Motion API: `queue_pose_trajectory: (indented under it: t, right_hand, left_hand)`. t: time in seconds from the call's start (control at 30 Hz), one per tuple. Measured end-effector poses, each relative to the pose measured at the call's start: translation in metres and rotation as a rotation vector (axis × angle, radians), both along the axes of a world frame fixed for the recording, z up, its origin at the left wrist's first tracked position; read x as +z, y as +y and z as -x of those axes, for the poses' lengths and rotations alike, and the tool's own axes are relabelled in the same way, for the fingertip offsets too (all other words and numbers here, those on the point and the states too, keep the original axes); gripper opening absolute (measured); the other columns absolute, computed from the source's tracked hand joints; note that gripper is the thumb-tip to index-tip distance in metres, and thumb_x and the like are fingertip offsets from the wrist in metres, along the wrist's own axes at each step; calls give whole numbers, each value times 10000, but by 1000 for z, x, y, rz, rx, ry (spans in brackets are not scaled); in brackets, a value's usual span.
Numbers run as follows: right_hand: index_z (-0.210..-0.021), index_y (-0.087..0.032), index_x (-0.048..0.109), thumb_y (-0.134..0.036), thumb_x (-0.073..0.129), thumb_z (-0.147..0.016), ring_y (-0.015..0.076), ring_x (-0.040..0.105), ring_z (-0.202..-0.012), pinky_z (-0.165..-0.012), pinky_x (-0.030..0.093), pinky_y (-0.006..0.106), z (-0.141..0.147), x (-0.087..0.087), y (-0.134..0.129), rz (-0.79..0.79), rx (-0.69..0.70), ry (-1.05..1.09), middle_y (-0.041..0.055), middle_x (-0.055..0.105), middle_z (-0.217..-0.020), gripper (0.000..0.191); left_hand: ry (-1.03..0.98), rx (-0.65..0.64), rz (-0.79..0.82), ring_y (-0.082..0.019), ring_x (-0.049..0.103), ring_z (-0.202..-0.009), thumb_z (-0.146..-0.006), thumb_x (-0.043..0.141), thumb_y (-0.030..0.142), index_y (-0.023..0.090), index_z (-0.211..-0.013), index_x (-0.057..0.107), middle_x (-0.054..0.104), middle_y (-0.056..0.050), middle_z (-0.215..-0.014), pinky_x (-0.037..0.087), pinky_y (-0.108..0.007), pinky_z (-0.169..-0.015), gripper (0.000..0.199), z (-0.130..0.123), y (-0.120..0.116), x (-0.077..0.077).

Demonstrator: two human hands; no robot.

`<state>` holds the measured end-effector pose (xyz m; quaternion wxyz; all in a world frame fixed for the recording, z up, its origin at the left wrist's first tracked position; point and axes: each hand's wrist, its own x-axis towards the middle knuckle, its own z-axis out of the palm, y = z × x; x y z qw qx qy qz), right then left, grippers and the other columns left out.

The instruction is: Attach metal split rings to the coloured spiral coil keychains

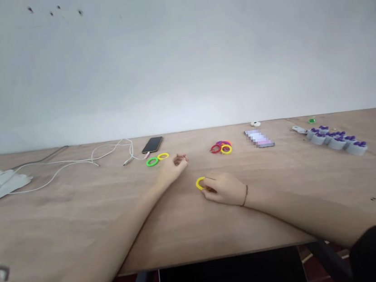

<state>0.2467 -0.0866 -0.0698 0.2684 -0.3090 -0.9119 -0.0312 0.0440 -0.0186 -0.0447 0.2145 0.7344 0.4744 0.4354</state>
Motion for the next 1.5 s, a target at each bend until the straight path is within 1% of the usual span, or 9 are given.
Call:
queue_pose_trajectory:
  t: [0.07,0.13,0.23,0.3,0.37,0.53,0.83,0.93,1.5]
  right_hand:
    - [-809,-182,514,-210,463,-807,148,498,-716,-643,349,253,-13,-1,5,45,-16,35,33,566,-777,58]
    - [-927,-169,507,-217,501,-783,150,508,-747,-668,374,256,-18,-2,11,114,-40,96,48,570,-853,152]
    - [-1090,-158,468,-365,552,-770,192,515,-889,-744,397,297,-15,-3,18,184,-119,157,91,557,-1005,390]
    - [-1074,-164,499,-479,552,-754,221,510,-942,-777,396,328,-9,-2,21,210,-169,147,95,564,-1007,453]
    - [-998,-179,552,-508,544,-752,220,522,-935,-778,397,326,-4,-1,23,227,-177,123,81,581,-969,411]
    - [-934,-210,601,-348,510,-811,157,586,-760,-656,411,253,-1,-2,22,243,-125,178,29,640,-863,206]
    - [-981,-193,628,-261,496,-806,154,615,-758,-677,458,252,-8,-3,24,353,-96,512,30,678,-913,230]
    - [-977,-188,625,-247,497,-800,156,613,-784,-701,464,258,-8,1,22,329,-83,568,29,674,-935,226]
    - [-1014,-192,614,-202,496,-790,155,616,-820,-727,477,264,-7,4,20,311,-32,562,31,666,-973,253]
  left_hand:
    - [15,-62,2,-187,647,-807,-722,521,279,145,-926,566,686,-66,-886,518,-327,-771,248,-12,-6,-5]
    - [35,-103,-1,-179,646,-804,-732,509,263,154,-930,567,686,-57,-889,521,-317,-762,234,-21,-13,-8]
    - [95,-129,-30,-162,642,-790,-724,506,224,169,-930,571,683,-30,-879,523,-298,-746,223,-27,-21,-8]
    - [124,-132,-61,-154,637,-785,-725,500,213,168,-929,568,679,-20,-873,522,-289,-741,220,-27,-24,-6]
    - [150,-114,-86,-150,635,-786,-729,490,211,163,-922,565,676,-19,-872,519,-286,-744,212,-26,-25,-4]
    - [229,-83,-85,-149,634,-775,-728,491,219,162,-912,567,675,-23,-868,512,-280,-745,208,-23,-22,-5]
    - [469,-149,-188,-162,634,-760,-710,514,218,187,-924,567,676,-17,-837,483,-271,-709,222,-27,-29,-5]
    - [531,-151,-226,-168,633,-756,-705,511,205,196,-931,561,673,-14,-829,475,-273,-701,232,-27,-31,-5]
    - [440,-183,-138,-153,640,-803,-705,512,187,221,-1127,461,678,1,-915,498,-264,-735,426,-30,-34,-4]
